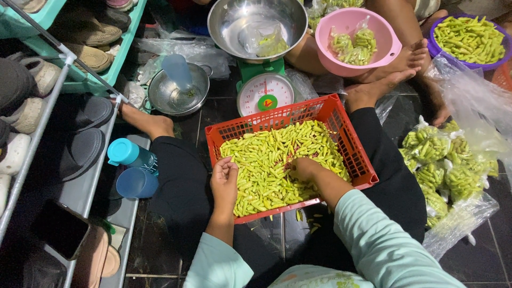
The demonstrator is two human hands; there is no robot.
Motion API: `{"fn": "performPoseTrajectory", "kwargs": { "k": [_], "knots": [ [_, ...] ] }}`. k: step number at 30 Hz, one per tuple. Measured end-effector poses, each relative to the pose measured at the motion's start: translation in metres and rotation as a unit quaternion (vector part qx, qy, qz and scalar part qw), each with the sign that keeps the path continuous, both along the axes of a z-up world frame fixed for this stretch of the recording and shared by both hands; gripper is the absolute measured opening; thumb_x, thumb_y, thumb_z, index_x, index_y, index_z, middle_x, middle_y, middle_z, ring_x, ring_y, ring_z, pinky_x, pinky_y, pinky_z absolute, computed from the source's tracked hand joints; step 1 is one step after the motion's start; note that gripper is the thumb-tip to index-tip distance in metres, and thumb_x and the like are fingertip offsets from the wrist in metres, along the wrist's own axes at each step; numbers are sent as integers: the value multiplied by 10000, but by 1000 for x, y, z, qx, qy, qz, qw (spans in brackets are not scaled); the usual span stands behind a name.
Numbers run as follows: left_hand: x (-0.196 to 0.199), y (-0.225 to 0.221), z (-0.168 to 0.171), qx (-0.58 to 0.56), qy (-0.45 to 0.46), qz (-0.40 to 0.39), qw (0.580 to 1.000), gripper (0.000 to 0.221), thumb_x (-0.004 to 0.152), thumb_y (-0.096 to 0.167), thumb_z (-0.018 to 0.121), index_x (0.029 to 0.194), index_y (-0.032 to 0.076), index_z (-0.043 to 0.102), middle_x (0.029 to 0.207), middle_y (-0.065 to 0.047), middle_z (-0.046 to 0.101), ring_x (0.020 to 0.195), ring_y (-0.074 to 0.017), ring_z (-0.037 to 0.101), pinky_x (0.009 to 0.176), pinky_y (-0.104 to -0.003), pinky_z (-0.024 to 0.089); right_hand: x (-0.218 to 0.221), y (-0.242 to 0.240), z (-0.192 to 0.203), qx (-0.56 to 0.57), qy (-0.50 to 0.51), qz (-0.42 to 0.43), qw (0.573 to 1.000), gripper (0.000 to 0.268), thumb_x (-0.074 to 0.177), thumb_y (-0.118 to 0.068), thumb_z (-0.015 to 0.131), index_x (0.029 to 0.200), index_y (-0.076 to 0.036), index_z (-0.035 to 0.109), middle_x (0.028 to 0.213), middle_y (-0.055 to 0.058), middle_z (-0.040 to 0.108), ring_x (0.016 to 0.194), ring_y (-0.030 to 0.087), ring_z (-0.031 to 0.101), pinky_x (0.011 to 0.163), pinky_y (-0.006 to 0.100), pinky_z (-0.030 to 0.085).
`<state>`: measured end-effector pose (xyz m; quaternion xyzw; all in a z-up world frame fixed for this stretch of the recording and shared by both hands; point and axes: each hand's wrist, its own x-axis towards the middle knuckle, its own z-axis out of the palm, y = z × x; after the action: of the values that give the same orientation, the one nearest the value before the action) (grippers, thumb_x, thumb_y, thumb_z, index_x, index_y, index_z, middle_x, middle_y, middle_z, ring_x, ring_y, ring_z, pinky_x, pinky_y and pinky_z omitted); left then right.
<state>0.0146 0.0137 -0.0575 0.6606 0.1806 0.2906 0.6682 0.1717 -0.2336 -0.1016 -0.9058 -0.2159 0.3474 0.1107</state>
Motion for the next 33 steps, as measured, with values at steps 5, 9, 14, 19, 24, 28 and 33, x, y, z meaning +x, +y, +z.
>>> {"fn": "performPoseTrajectory", "kwargs": {
  "k": [5, 9, 14, 19, 24, 28, 33],
  "knots": [
    [-1, -1, 4, -1, 1, 0, 1000, 297, 927, -4, 663, 1221, 40, 652, 907, -28, 640, 746, -59, 582, 681, -203, 490, -6, 2, 18, -7, 4, 1, 1000, 352, 894, -394, 660, 1113, -131, 741, 1083, 178, 745, 1112, 373, 704, 928, 461, 561],
    [1, 2, -7, 4, -1, -1, 1000, 299, 924, -6, 662, 1220, 39, 653, 911, -32, 643, 746, -59, 585, 675, -204, 492, -4, 0, 10, 5, 6, -18, 1000, 327, 902, -374, 674, 1116, -138, 748, 1039, 154, 746, 1052, 363, 718, 901, 461, 568],
    [-1, -1, 1, 2, -3, -5, 1000, 292, 930, -1, 661, 1219, 42, 652, 903, -28, 637, 742, -55, 575, 673, -201, 486, -4, 0, 16, 3, 15, -18, 1000, 340, 899, -393, 678, 1110, -136, 748, 1051, 161, 745, 1068, 370, 715, 899, 467, 568],
    [1, 1, -7, -2, -9, -9, 1000, 301, 924, -11, 659, 1219, 50, 651, 907, -28, 638, 738, -59, 580, 669, -198, 486, -6, 2, 24, 4, 17, -13, 1000, 356, 901, -382, 670, 1115, -109, 748, 1071, 191, 742, 1090, 393, 706, 905, 475, 562],
    [1, 1, -7, -2, -6, -8, 1000, 292, 926, -4, 669, 1212, 52, 654, 906, -28, 639, 739, -61, 581, 668, -197, 488, -6, 2, 22, 6, 11, -7, 1000, 344, 902, -384, 667, 1099, -112, 744, 1056, 187, 742, 1084, 388, 707, 910, 471, 563],
    [1, 2, -7, 8, -3, -9, 1000, 294, 925, -2, 674, 1215, 51, 657, 904, -32, 642, 735, -66, 585, 668, -201, 494, -6, 3, 26, -10, 16, 8, 1000, 354, 911, -376, 656, 1120, -101, 736, 1087, 199, 736, 1115, 392, 697, 934, 466, 556],
    [0, 0, -3, 0, -5, -11, 1000, 280, 935, -1, 666, 1211, 46, 650, 910, -20, 631, 743, -55, 579, 671, -196, 491, -8, 2, 20, 1, 15, -8, 1000, 314, 905, -371, 672, 1088, -126, 745, 1037, 166, 748, 1069, 373, 715, 907, 456, 566]
  ]
}}
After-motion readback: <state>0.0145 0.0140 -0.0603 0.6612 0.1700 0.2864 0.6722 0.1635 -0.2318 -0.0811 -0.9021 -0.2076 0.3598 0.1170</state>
